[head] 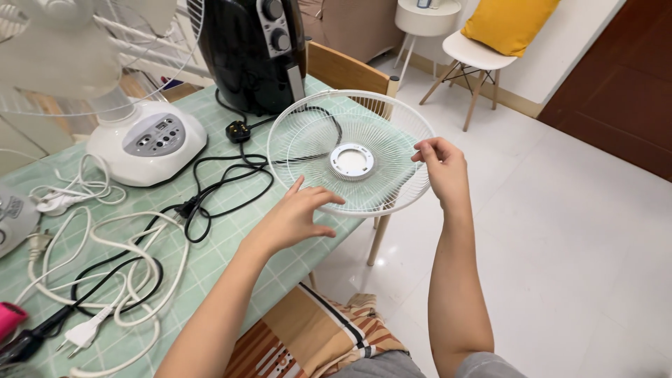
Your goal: The person assembles a table fan by attaching the fan blades to the motor hub, securing them with a nut, and then fitting the front protective grille. The person then briefly handles a hair dryer on the table.
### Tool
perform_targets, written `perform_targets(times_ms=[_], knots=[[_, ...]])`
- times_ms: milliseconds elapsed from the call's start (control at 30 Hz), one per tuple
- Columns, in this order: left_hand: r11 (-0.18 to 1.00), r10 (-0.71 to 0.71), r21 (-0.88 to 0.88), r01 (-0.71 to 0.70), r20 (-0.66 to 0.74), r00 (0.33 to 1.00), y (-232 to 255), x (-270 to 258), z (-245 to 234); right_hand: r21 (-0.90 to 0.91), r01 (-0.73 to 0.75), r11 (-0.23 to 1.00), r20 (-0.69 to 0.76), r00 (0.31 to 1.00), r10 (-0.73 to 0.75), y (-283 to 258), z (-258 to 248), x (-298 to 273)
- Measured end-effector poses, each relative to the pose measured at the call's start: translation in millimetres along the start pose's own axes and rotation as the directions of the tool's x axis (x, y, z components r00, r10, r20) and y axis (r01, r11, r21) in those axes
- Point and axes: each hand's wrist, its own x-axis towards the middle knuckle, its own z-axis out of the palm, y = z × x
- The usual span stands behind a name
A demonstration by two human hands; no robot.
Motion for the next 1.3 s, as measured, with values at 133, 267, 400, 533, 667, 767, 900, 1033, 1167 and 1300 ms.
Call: perform_targets(times_ms=[133,267,400,533,667,767,900,1033,1167,1300], knots=[[0.999,-0.006,0.041,0.01,-0.083,0.997,-5,-3,4,-0.077,-0.023,0.997,-0.041,0.999,0.02,13,-7,-1],[0.999,-0.02,0.04,0.027,-0.152,0.988,-11,-4,12,-0.083,-0.004,0.997,-0.072,0.997,-0.002,23,-12,-6],[0.997,-0.005,0.077,0.02,-0.198,0.98,-15,-4,22,-0.047,-0.229,0.972,-0.112,0.968,0.223,34,-14,-9],[0.994,0.033,0.109,-0.008,-0.229,0.973,-18,-3,25,0.007,0.056,0.998,-0.093,0.994,-0.055,45,-12,-5],[0.991,0.077,0.128,-0.044,-0.267,0.961,-19,-1,20,0.015,0.02,1.0,-0.109,0.994,-0.018,50,-10,-4],[0.99,0.095,0.131,-0.059,-0.286,0.954,-18,2,15,0.026,0.004,1.0,-0.12,0.993,0.0,54,-10,-1],[0.982,0.17,0.138,-0.132,-0.32,0.932,-18,6,4,0.049,0.015,0.999,-0.124,0.992,-0.009,61,-11,6],[0.979,0.194,0.116,-0.166,-0.295,0.936,-18,14,-11,0.126,0.038,0.991,-0.104,0.994,-0.025,68,-11,14],[0.983,0.185,0.04,-0.181,-0.287,0.94,-17,22,-27,0.205,0.067,0.976,-0.113,0.993,-0.044,70,-9,26],[0.975,0.208,-0.011,-0.221,-0.298,0.932,-19,28,-46,0.247,0.064,0.967,-0.066,0.997,-0.049,71,-6,37]])
